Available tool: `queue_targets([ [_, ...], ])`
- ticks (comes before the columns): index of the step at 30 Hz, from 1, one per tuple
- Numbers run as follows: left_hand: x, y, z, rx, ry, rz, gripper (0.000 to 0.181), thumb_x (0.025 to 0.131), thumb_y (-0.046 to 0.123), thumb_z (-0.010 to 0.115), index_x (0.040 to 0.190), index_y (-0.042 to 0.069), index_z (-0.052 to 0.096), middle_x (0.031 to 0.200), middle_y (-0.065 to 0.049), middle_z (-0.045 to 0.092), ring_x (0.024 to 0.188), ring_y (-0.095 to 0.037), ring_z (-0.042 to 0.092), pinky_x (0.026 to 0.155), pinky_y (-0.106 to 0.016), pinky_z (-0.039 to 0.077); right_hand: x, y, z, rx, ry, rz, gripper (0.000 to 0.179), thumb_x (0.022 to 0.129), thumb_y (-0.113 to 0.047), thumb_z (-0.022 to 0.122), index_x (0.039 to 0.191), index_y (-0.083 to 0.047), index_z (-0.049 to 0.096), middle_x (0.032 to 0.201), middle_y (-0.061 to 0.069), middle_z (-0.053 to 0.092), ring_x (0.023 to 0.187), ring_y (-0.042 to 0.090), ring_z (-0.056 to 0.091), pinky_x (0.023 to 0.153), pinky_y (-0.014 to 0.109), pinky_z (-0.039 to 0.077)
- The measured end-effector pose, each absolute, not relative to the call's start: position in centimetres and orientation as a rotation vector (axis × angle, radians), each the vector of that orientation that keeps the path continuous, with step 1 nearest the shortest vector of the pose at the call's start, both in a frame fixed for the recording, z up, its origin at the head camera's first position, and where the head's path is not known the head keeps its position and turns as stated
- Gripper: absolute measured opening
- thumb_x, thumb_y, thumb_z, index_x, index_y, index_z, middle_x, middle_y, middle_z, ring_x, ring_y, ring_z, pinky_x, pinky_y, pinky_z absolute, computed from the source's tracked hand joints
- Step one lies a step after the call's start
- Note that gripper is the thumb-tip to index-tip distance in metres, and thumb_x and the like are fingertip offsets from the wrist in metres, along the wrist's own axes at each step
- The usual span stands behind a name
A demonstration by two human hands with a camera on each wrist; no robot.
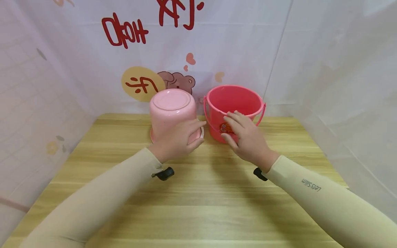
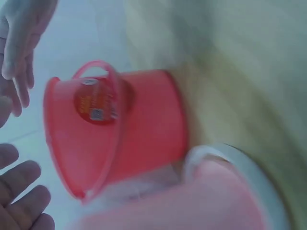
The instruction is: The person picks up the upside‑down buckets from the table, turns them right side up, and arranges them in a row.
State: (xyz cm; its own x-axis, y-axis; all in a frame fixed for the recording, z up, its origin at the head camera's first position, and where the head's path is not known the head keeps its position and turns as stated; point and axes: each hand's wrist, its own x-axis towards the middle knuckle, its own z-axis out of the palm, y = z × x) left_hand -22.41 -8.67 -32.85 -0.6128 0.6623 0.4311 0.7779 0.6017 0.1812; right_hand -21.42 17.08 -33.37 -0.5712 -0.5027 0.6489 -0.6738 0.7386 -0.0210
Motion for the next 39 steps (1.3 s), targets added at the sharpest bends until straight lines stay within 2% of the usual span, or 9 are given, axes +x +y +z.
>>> queue_targets([
  [1,-22.1,-9.4,-33.2,-1.177,-2.513,-0.500,0.049,0.091,0.037,0.052,0.133,0.011,0.050,0.126,-0.003,0.058,0.117,-0.016,0.052,0.104,-0.033,0.039,-21.1,16.5,-33.6,0.928,-2.294,0.342,0.057,0.083,-0.034,0.066,0.131,-0.006,0.052,0.133,0.012,0.052,0.125,0.032,0.046,0.106,0.044,0.036],
  [4,-21.4,-11.5,-34.5,-1.183,-2.547,-0.493,0.048,0.089,0.034,0.057,0.132,0.012,0.051,0.126,-0.002,0.057,0.120,-0.016,0.050,0.104,-0.034,0.039,-20.7,15.0,-34.1,1.010,-2.357,0.321,0.057,0.085,-0.037,0.064,0.133,-0.010,0.051,0.131,0.007,0.054,0.123,0.026,0.046,0.106,0.039,0.037],
  [10,-21.1,-15.4,-36.2,-1.097,-2.746,-0.410,0.053,0.089,0.040,0.056,0.137,0.019,0.045,0.129,0.000,0.053,0.117,-0.014,0.051,0.099,-0.037,0.043,-21.5,12.9,-35.6,1.031,-2.583,0.320,0.063,0.087,-0.047,0.058,0.141,-0.016,0.041,0.135,0.001,0.049,0.125,0.020,0.042,0.108,0.036,0.034],
  [16,-21.6,-18.4,-37.8,-1.067,-2.867,-0.322,0.054,0.090,0.048,0.053,0.137,0.022,0.045,0.131,0.004,0.050,0.115,-0.014,0.053,0.096,-0.039,0.045,-22.8,11.7,-37.1,1.039,-2.742,0.285,0.071,0.086,-0.051,0.058,0.143,-0.015,0.037,0.140,0.006,0.043,0.128,0.023,0.039,0.108,0.038,0.033],
  [22,-22.1,-20.4,-38.8,-0.961,-2.977,-0.305,0.057,0.089,0.057,0.048,0.137,0.025,0.045,0.138,0.004,0.046,0.125,-0.020,0.048,0.100,-0.044,0.042,-23.7,10.6,-38.3,1.058,-2.805,0.215,0.073,0.086,-0.057,0.053,0.142,-0.013,0.038,0.141,0.009,0.042,0.127,0.026,0.040,0.108,0.039,0.034],
  [27,-22.6,-21.8,-39.8,-0.838,-3.069,-0.258,0.061,0.089,0.052,0.052,0.140,0.023,0.040,0.144,0.001,0.040,0.132,-0.023,0.041,0.105,-0.046,0.036,-24.6,9.5,-39.3,1.073,-2.861,0.146,0.070,0.086,-0.055,0.054,0.142,-0.014,0.039,0.141,0.010,0.042,0.128,0.028,0.039,0.109,0.041,0.032],
  [34,-23.2,-22.8,-40.8,-0.799,-3.152,-0.171,0.070,0.089,0.052,0.053,0.143,0.011,0.036,0.149,-0.008,0.033,0.137,-0.027,0.032,0.110,-0.047,0.029,-25.2,7.7,-40.2,1.127,-3.000,-0.006,0.071,0.086,-0.058,0.051,0.144,-0.019,0.035,0.146,0.007,0.038,0.134,0.033,0.032,0.112,0.046,0.023],
  [39,-23.5,-22.9,-41.2,-0.794,-3.179,-0.158,0.069,0.088,0.053,0.054,0.142,0.014,0.038,0.148,-0.009,0.035,0.136,-0.028,0.034,0.109,-0.047,0.030,-25.3,7.0,-40.6,1.138,-3.106,-0.081,0.073,0.084,-0.064,0.048,0.145,-0.026,0.033,0.148,0.005,0.034,0.135,0.035,0.027,0.111,0.053,0.020],
])
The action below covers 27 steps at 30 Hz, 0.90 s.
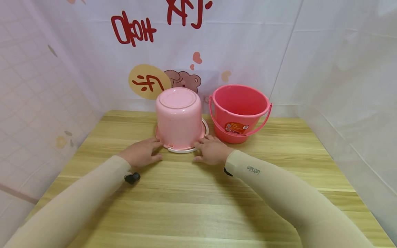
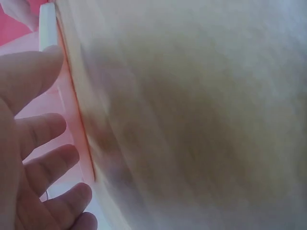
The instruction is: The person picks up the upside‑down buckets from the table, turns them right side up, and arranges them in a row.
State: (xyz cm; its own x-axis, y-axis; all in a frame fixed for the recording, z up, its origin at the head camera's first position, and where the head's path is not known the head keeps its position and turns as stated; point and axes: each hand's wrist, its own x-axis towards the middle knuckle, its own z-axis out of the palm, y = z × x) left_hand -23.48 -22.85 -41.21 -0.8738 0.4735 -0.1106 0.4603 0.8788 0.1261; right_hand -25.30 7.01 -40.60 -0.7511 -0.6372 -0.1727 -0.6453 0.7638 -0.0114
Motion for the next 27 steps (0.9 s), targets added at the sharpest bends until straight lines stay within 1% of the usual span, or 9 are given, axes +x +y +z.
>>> queue_targets([
  [9,-23.83,-22.74,-41.51,0.720,2.900,0.104,0.071,0.084,0.059,0.055,0.143,0.022,0.038,0.145,-0.009,0.038,0.133,-0.029,0.037,0.107,-0.048,0.033,-25.32,6.73,-41.06,-0.971,2.781,0.144,0.080,0.080,-0.069,0.050,0.146,-0.029,0.029,0.148,0.004,0.032,0.131,0.034,0.030,0.110,0.053,0.023],
  [14,-23.94,-22.80,-41.54,0.767,2.902,0.081,0.071,0.084,0.058,0.056,0.142,0.020,0.040,0.144,-0.010,0.041,0.133,-0.029,0.037,0.108,-0.046,0.033,-25.35,6.64,-40.95,-0.984,2.780,0.139,0.080,0.080,-0.068,0.052,0.146,-0.028,0.031,0.148,0.006,0.033,0.133,0.036,0.030,0.110,0.053,0.022],
  [20,-23.99,-22.63,-41.40,0.812,2.914,0.060,0.071,0.084,0.057,0.057,0.141,0.018,0.041,0.143,-0.012,0.041,0.133,-0.030,0.036,0.109,-0.046,0.030,-25.40,6.71,-40.92,-0.976,2.757,0.140,0.082,0.079,-0.069,0.051,0.147,-0.029,0.027,0.151,0.006,0.029,0.136,0.037,0.026,0.111,0.054,0.020],
  [27,-24.14,-22.66,-41.46,0.813,2.916,0.019,0.070,0.085,0.057,0.055,0.141,0.018,0.041,0.143,-0.012,0.041,0.133,-0.031,0.036,0.110,-0.047,0.029,-25.16,6.72,-40.70,-0.955,2.737,0.128,0.082,0.079,-0.068,0.052,0.147,-0.030,0.025,0.152,0.006,0.026,0.138,0.037,0.023,0.112,0.055,0.018],
])
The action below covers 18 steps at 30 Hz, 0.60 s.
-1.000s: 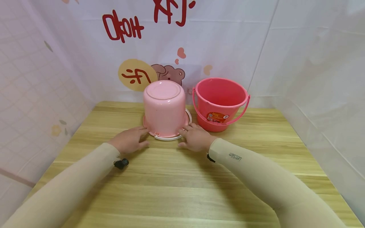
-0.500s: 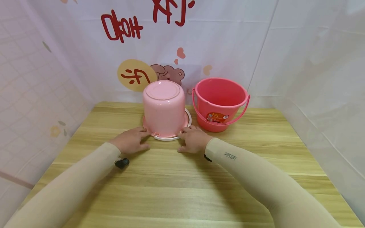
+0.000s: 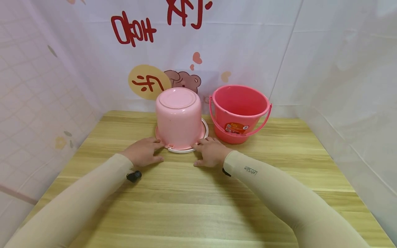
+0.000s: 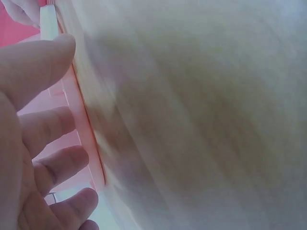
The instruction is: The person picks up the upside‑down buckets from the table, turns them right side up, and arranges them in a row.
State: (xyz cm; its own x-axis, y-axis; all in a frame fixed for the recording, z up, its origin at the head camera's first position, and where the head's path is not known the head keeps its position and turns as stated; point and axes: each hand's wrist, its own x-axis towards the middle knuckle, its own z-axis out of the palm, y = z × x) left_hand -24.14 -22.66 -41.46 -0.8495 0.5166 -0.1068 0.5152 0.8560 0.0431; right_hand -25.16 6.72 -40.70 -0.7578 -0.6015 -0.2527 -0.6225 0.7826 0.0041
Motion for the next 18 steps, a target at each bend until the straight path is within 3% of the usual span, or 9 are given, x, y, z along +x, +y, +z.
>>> queue_targets([
  [7,-24.31,-22.31,-40.91,0.799,2.908,0.047,0.063,0.084,0.053,0.059,0.137,0.021,0.047,0.138,-0.008,0.046,0.128,-0.029,0.041,0.107,-0.047,0.032,-25.24,6.60,-40.86,-0.936,2.746,0.119,0.083,0.079,-0.069,0.052,0.147,-0.029,0.027,0.151,0.006,0.028,0.136,0.034,0.025,0.112,0.053,0.018],
  [18,-24.88,-22.19,-41.05,0.803,2.914,0.094,0.045,0.083,0.048,0.064,0.119,0.023,0.057,0.132,-0.003,0.046,0.116,-0.025,0.049,0.101,-0.044,0.039,-25.55,6.89,-40.89,-0.902,2.736,0.055,0.083,0.078,-0.069,0.052,0.146,-0.030,0.027,0.151,0.005,0.025,0.135,0.035,0.024,0.112,0.055,0.017],
])
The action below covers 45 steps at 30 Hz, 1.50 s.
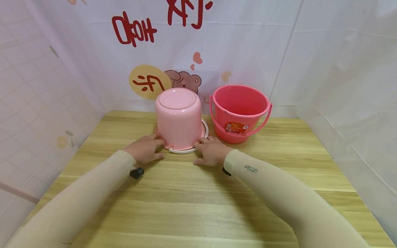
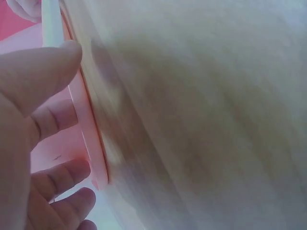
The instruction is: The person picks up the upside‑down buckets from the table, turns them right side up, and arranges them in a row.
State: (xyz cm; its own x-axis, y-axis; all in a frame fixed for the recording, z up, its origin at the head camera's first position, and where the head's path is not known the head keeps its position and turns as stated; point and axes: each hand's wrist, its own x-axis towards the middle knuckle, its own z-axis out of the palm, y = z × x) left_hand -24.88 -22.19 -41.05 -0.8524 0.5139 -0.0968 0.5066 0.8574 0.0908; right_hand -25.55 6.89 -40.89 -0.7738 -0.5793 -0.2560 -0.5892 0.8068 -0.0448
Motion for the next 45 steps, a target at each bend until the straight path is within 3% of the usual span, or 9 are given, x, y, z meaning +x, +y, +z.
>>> queue_targets([
  [13,-25.1,-22.0,-41.0,0.826,2.913,0.079,0.039,0.085,0.046,0.062,0.117,0.023,0.059,0.131,-0.009,0.046,0.117,-0.027,0.048,0.100,-0.045,0.039,-25.6,7.2,-40.7,-0.931,2.750,0.064,0.080,0.079,-0.066,0.054,0.146,-0.031,0.029,0.151,0.005,0.026,0.133,0.033,0.026,0.112,0.054,0.018],
  [27,-25.4,-22.3,-40.9,0.840,2.976,0.111,0.026,0.084,0.044,0.064,0.101,0.024,0.061,0.113,-0.002,0.050,0.092,-0.022,0.054,0.086,-0.040,0.045,-25.3,6.8,-40.1,-0.943,2.771,0.054,0.074,0.079,-0.067,0.054,0.143,-0.035,0.034,0.145,0.002,0.034,0.130,0.033,0.027,0.112,0.053,0.016],
  [33,-25.5,-22.3,-40.5,0.861,3.065,0.161,0.021,0.084,0.044,0.064,0.093,0.024,0.060,0.104,-0.001,0.053,0.081,-0.020,0.053,0.076,-0.037,0.045,-25.4,6.8,-40.0,-0.978,2.796,0.054,0.072,0.079,-0.069,0.051,0.141,-0.037,0.036,0.140,-0.001,0.039,0.124,0.029,0.032,0.109,0.049,0.021],
  [45,-25.3,-22.2,-39.5,0.819,3.215,0.171,0.022,0.086,0.046,0.061,0.089,0.024,0.056,0.091,0.000,0.056,0.078,-0.018,0.051,0.070,-0.033,0.044,-25.5,6.9,-39.7,-1.074,2.858,-0.067,0.055,0.087,-0.065,0.041,0.135,-0.037,0.046,0.138,-0.004,0.044,0.133,0.030,0.031,0.110,0.053,0.019],
])
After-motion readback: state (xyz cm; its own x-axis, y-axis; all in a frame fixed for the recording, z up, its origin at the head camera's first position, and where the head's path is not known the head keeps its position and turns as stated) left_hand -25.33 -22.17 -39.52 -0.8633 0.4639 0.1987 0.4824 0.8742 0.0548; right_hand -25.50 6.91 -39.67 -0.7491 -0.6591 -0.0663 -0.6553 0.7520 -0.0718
